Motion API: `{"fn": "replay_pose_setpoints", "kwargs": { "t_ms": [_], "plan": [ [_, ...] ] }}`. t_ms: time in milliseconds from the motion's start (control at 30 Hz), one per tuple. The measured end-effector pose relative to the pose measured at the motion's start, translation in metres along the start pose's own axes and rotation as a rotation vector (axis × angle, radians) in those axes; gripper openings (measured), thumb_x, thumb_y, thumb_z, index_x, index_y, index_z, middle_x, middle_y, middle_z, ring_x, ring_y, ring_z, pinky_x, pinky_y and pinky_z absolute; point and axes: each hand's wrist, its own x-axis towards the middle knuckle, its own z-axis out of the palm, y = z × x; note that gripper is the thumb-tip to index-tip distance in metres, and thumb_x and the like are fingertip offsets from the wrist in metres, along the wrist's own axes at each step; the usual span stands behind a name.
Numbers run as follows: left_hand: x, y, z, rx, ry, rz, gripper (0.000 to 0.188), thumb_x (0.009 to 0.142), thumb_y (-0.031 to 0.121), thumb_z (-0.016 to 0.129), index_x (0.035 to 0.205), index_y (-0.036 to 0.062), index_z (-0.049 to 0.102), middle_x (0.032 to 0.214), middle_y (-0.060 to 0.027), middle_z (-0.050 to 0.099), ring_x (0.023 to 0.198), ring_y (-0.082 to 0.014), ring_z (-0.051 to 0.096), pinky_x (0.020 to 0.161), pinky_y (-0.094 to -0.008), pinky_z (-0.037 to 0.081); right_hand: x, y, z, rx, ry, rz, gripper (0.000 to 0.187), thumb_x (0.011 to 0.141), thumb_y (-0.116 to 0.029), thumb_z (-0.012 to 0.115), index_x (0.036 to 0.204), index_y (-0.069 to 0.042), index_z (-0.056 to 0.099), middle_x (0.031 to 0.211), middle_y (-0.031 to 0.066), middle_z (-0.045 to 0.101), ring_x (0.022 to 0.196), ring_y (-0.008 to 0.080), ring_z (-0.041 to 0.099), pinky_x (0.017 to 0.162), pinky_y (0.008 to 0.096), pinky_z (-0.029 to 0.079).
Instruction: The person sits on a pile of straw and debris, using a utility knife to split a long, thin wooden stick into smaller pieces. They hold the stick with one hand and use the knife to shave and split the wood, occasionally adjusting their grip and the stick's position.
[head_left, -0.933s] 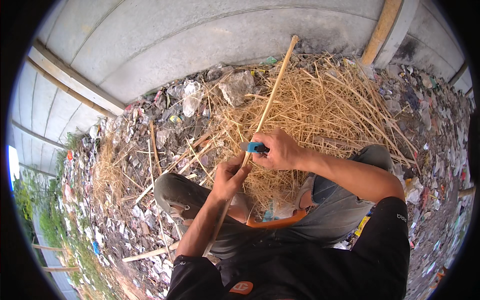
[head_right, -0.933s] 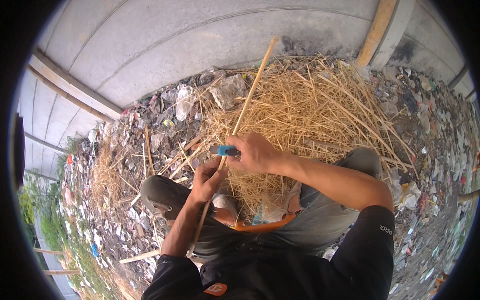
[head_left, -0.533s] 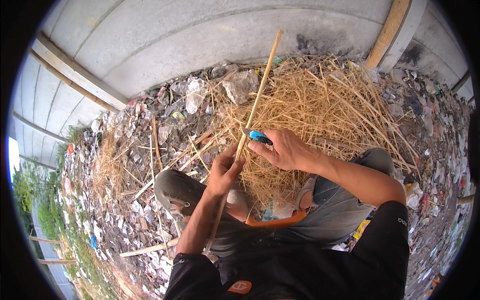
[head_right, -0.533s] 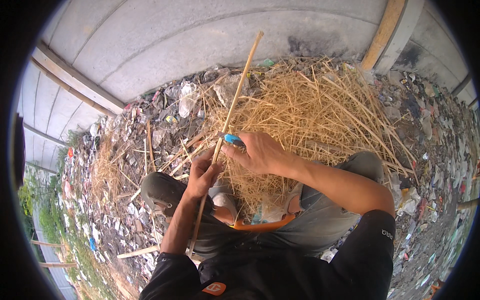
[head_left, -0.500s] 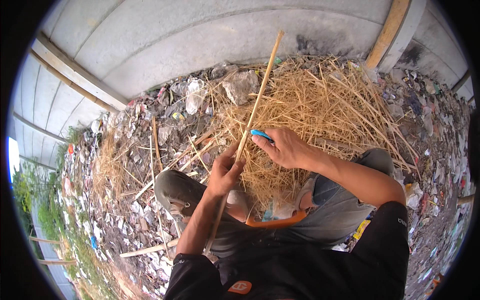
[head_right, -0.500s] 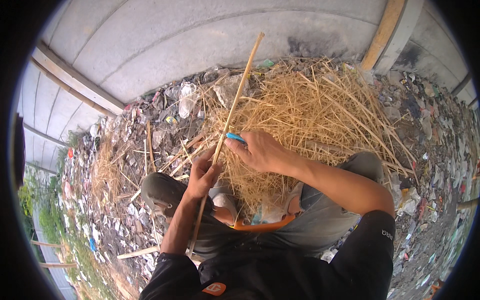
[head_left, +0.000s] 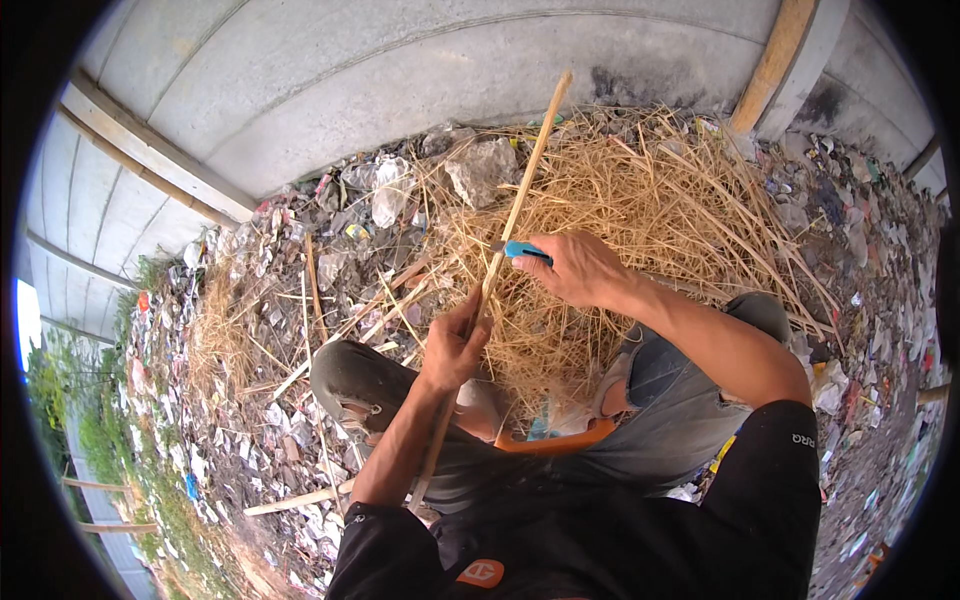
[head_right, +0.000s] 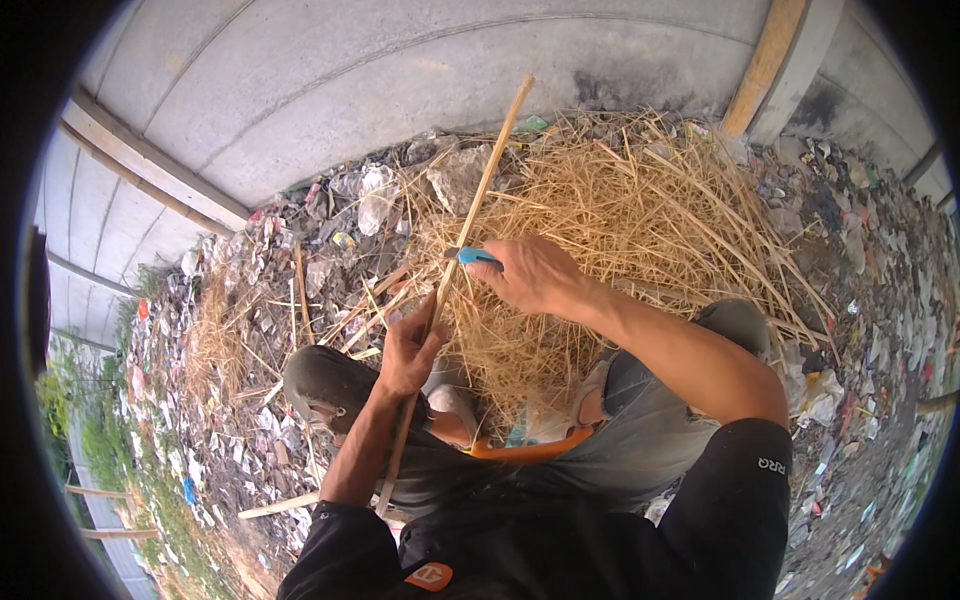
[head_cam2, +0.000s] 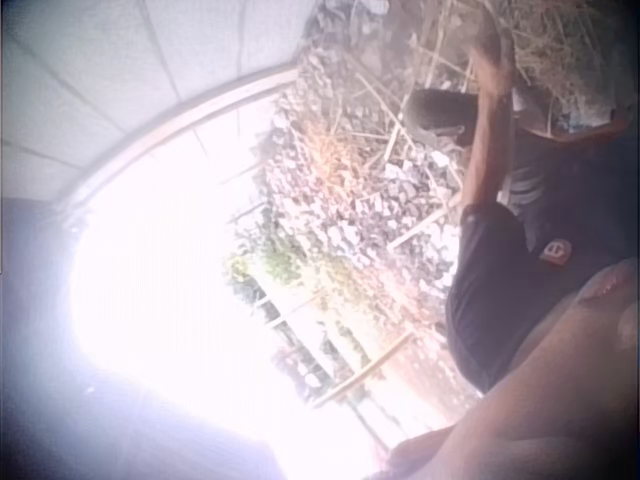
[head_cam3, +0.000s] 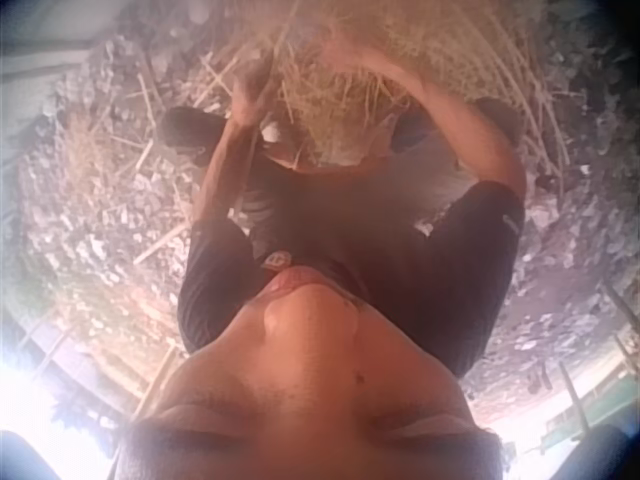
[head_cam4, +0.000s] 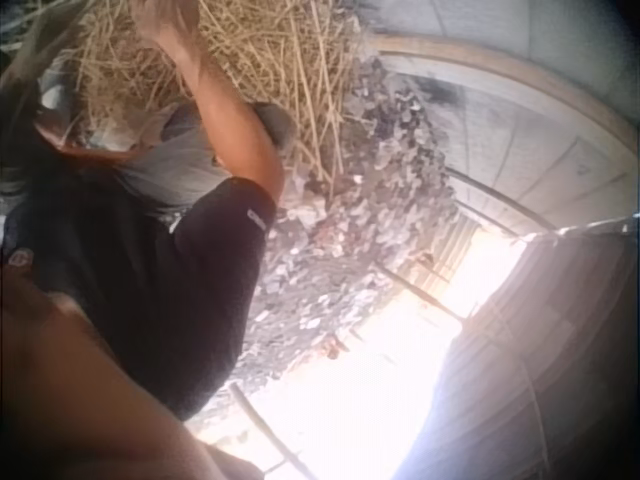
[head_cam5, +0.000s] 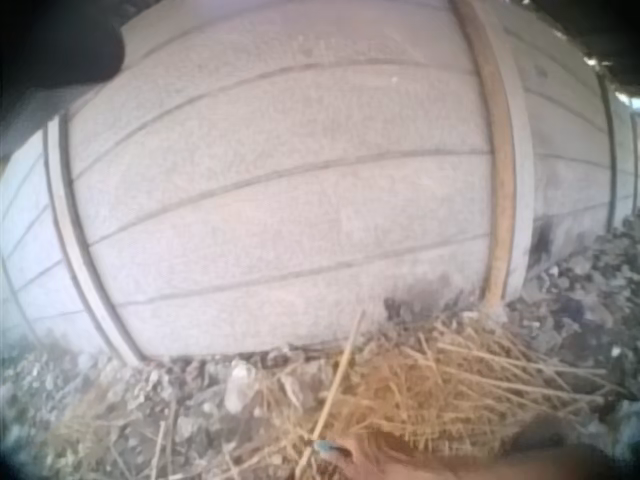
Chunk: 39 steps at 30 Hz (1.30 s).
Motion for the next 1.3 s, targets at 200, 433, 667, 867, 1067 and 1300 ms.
{"fn": "replay_pose_setpoints", "kwargs": {
  "t_ms": [200,433,667,867,1067,1300],
  "plan": [
    [-0.008,-0.002,-0.004,0.183,-0.109,-0.044,0.06,0.096,0.017,0.063,0.146,-0.0102,0.044,0.104,-0.0121,0.068,0.095,-0.0103,0.059,0.087,-0.0289,0.049,0.04,0.084,-0.053,0.046,0.337,0.277,0.046,0.105,-0.048,0.051,0.083,-0.009,0.063,0.056,-0.0017,0.045,0.048,0.013,0.041,0.048,0.0355,0.036],
    [-0.01,0.013,-0.002,0.19,-0.147,-0.073,0.056,0.094,0.016,0.064,0.143,-0.0074,0.05,0.073,-0.0021,0.054,0.068,-0.007,0.05,0.063,-0.0266,0.045,0.035,0.106,-0.077,-0.059,0.43,0.33,0.051,0.102,-0.053,0.054,0.08,-0.008,0.065,0.055,-0.0004,0.043,0.049,0.0141,0.039,0.049,0.0371,0.032],
    [-0.017,-0.003,-0.002,0.234,-0.032,0.0,0.052,0.092,0.014,0.065,0.14,-0.0053,0.054,0.067,-0.0083,0.053,0.064,-0.0094,0.052,0.06,-0.029,0.045,-0.003,0.015,0.005,-0.126,-0.008,-0.158,0.053,0.105,-0.052,0.047,0.094,-0.005,0.066,0.052,0.0043,0.05,0.044,0.021,0.051,0.045,0.0421,0.042],
    [-0.019,0.0,-0.004,0.35,-0.117,-0.055,0.054,0.093,0.016,0.065,0.141,-0.0049,0.053,0.07,-0.0083,0.054,0.07,-0.0087,0.052,0.063,-0.0301,0.047,0.02,0.066,-0.008,-0.054,0.162,0.093,0.053,0.108,-0.049,0.042,0.086,-0.006,0.063,0.051,-0.0018,0.045,0.042,0.0138,0.044,0.042,0.0369,0.036],
    [-0.028,0.002,0.0,0.24,-0.143,-0.072,0.059,0.093,0.018,0.067,0.143,-0.0063,0.05,0.073,-0.008,0.056,0.072,-0.0093,0.054,0.066,-0.03,0.048,0.026,0.158,-0.106,-0.141,0.457,0.475,0.053,0.108,-0.049,0.042,0.08,-0.008,0.06,0.054,-0.0023,0.041,0.045,0.0115,0.04,0.045,0.034,0.033],
    [-0.025,-0.017,-0.004,0.074,-0.077,0.09,0.056,0.09,0.011,0.068,0.14,-0.0097,0.052,0.065,-0.0005,0.042,0.059,-0.0074,0.041,0.054,-0.0269,0.037,0.027,0.137,-0.093,0.099,0.744,0.25,0.05,0.1,-0.053,0.058,0.076,-0.01,0.057,0.058,-0.0029,0.043,0.05,0.0118,0.042,0.048,0.0333,0.031]
  ]
}}
